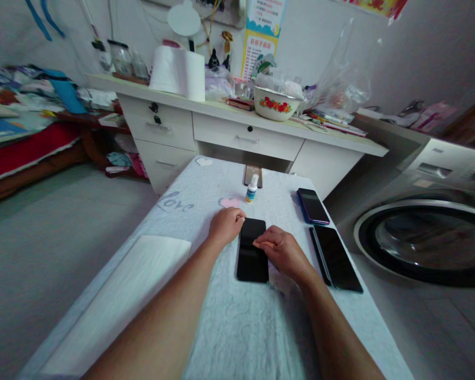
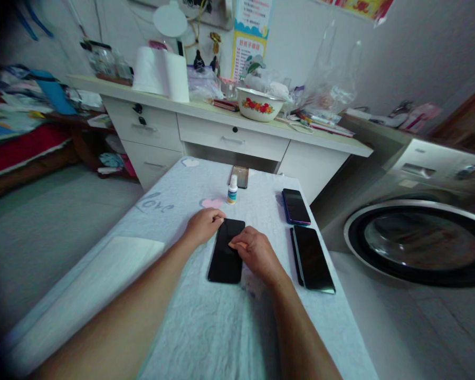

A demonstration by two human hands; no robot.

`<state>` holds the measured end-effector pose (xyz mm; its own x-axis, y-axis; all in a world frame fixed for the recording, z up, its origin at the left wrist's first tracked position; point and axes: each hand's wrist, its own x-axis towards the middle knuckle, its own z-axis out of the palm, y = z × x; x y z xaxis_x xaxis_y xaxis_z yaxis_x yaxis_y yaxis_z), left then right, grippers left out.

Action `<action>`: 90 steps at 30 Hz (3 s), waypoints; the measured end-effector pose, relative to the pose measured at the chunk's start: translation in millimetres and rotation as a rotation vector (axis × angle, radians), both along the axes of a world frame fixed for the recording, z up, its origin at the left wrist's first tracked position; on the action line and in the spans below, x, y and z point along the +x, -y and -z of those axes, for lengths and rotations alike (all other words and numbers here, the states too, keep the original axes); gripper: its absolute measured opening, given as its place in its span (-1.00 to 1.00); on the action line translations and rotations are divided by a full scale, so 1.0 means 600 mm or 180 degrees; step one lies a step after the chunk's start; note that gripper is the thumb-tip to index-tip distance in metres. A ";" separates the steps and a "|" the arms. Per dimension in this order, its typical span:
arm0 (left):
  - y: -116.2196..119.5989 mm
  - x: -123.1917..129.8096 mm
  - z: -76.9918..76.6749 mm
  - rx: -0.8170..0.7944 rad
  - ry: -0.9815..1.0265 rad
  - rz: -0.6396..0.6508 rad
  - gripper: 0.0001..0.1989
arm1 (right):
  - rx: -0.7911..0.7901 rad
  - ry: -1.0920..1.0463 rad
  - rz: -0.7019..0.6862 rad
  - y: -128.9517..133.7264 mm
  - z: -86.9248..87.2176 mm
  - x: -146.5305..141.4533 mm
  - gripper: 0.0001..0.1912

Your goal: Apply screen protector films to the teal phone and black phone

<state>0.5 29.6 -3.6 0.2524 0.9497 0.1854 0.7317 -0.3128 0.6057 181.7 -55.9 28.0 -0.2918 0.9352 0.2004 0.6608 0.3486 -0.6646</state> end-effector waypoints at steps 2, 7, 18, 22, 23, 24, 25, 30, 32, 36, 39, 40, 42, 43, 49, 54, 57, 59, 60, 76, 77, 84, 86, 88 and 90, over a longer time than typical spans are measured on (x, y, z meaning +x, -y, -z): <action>0.000 0.000 0.001 0.0006 0.0005 0.0000 -0.82 | 0.0089 0.0037 0.0181 -0.004 0.006 -0.001 -0.86; -0.001 0.000 0.001 0.0040 -0.0025 0.0016 -0.83 | 0.0395 0.0175 0.0608 -0.014 0.015 -0.005 -0.84; -0.001 0.001 0.002 0.0053 -0.0028 0.0009 -0.83 | 0.0447 0.0600 0.1037 -0.056 0.005 -0.009 -0.83; -0.001 0.001 0.003 0.0084 -0.0021 0.0002 -0.84 | 0.0473 0.0494 0.1201 -0.069 0.013 -0.008 -0.81; 0.000 0.001 0.003 0.0094 -0.0025 -0.0003 -0.84 | 0.0500 0.0417 0.1237 -0.070 0.017 -0.008 -0.81; 0.000 0.001 0.003 0.0103 -0.0033 -0.0010 -0.84 | 0.0525 0.0331 0.1262 -0.071 0.021 -0.007 -0.80; 0.000 0.001 0.003 0.0104 -0.0044 -0.0014 -0.85 | 0.0547 0.0242 0.1277 -0.072 0.024 -0.006 -0.80; 0.002 0.001 0.000 0.0083 -0.0051 -0.0012 -0.84 | 0.0420 -0.0052 0.1169 -0.071 0.033 0.006 -0.81; 0.002 0.001 -0.002 0.0082 -0.0031 -0.0009 -0.83 | 0.0331 -0.0092 0.1080 -0.071 0.034 0.012 -0.81; 0.002 0.001 -0.004 0.0052 -0.0020 -0.0012 -0.82 | 0.0183 -0.0186 0.0895 -0.067 0.030 0.020 -0.83; 0.002 0.001 -0.002 0.0034 -0.0026 -0.0009 -0.82 | -0.0032 -0.0205 0.0756 -0.062 0.022 0.025 -0.86; 0.001 0.001 -0.001 0.0033 -0.0028 -0.0010 -0.82 | -0.0106 -0.0199 0.0695 -0.060 0.019 0.027 -0.87; 0.000 0.000 0.001 0.0043 -0.0032 -0.0014 -0.82 | -0.0231 -0.0208 0.0564 -0.057 0.013 0.030 -0.87; 0.000 0.000 0.001 0.0048 -0.0033 -0.0013 -0.82 | -0.0293 -0.0232 0.0507 -0.055 0.011 0.031 -0.87; 0.000 0.000 0.000 0.0032 -0.0046 -0.0013 -0.84 | -0.0839 -0.0624 0.0075 -0.044 0.002 0.035 -0.86; 0.001 0.001 -0.001 0.0005 -0.0040 -0.0032 -0.84 | -0.1402 -0.0768 -0.0267 -0.036 -0.013 0.039 -0.82; 0.000 0.001 -0.001 0.0013 -0.0030 -0.0023 -0.83 | -0.1623 -0.0962 -0.0380 -0.034 -0.015 0.040 -0.79; 0.000 0.001 0.000 0.0026 -0.0025 -0.0010 -0.83 | -0.1516 -0.1118 -0.0348 -0.035 -0.010 0.038 -0.78; 0.000 0.001 0.000 0.0038 -0.0025 0.0000 -0.83 | -0.1416 -0.1165 -0.0289 -0.036 -0.005 0.037 -0.78; 0.000 0.001 -0.004 -0.0018 -0.0136 -0.0033 -0.82 | 0.0582 0.0057 0.1086 -0.069 0.028 -0.004 -0.83; 0.000 0.002 -0.004 -0.0020 -0.0147 -0.0037 -0.82 | 0.0599 0.0092 0.1129 -0.071 0.027 -0.005 -0.83; 0.000 0.002 -0.003 -0.0016 -0.0122 -0.0024 -0.82 | 0.0683 0.0275 0.1244 -0.077 0.029 -0.013 -0.82; 0.000 0.001 -0.003 -0.0013 -0.0098 -0.0014 -0.82 | 0.0640 0.0274 0.1166 -0.076 0.030 -0.013 -0.81; 0.001 0.001 -0.004 -0.0019 -0.0079 -0.0008 -0.82 | 0.0578 0.0284 0.1037 -0.073 0.028 -0.013 -0.81; 0.001 0.001 -0.006 -0.0055 -0.0084 -0.0010 -0.81 | 0.0505 0.0314 0.0881 -0.068 0.023 -0.014 -0.81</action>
<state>1.1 28.7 -0.2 0.2539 0.9535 0.1624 0.7485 -0.3000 0.5914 173.1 -15.3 14.0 -0.0562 0.9412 0.3332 0.8034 0.2408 -0.5445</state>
